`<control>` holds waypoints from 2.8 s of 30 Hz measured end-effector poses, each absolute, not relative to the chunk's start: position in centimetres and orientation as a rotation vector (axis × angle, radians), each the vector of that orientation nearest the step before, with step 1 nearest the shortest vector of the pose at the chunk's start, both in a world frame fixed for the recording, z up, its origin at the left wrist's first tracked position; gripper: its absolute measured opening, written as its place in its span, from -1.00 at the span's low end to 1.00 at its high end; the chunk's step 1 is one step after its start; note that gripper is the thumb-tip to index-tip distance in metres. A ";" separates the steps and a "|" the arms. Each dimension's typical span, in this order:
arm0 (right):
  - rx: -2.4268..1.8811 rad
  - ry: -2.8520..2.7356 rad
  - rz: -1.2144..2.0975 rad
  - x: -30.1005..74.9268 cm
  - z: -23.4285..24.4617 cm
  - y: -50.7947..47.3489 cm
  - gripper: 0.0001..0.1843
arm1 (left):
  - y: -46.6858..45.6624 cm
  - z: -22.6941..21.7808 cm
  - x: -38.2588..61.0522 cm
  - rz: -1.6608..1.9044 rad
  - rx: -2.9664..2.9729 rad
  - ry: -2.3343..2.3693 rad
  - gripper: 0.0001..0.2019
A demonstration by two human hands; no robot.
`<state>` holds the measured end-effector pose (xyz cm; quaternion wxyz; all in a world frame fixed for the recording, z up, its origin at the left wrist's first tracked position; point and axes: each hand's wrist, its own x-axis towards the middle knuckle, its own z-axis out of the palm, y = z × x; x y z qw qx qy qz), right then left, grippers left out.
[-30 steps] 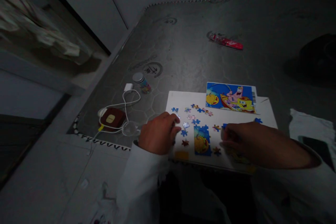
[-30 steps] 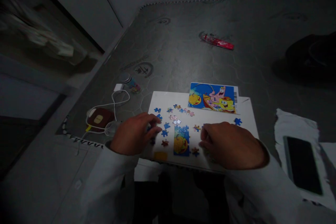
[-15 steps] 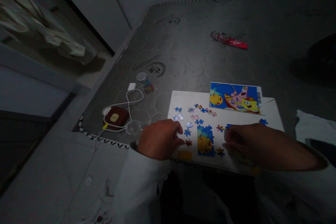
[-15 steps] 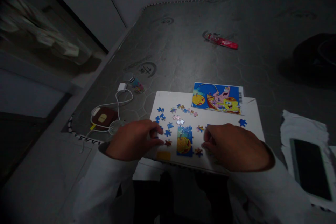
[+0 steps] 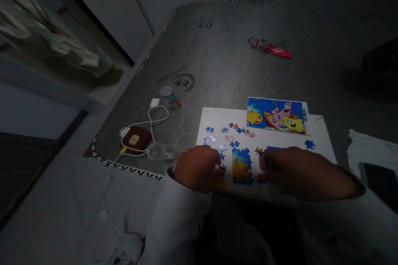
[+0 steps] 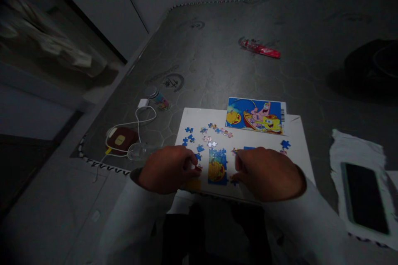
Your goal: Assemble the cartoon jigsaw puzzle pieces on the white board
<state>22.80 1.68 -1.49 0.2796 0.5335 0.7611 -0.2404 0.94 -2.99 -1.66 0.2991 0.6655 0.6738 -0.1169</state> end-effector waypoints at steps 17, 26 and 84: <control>1.429 1.890 -0.513 18.1 0.9 0.4 -0.68 | -3.2 -1.2 1.1 -0.324 1.782 1.770 -0.82; 1.463 1.917 -0.549 19.3 0.0 1.1 -0.74 | -3.2 -1.0 1.0 -0.322 1.799 1.778 -0.79; 1.338 2.212 -0.685 20.7 -1.9 1.6 -0.82 | -3.3 -1.2 1.4 -0.344 1.847 1.681 -0.89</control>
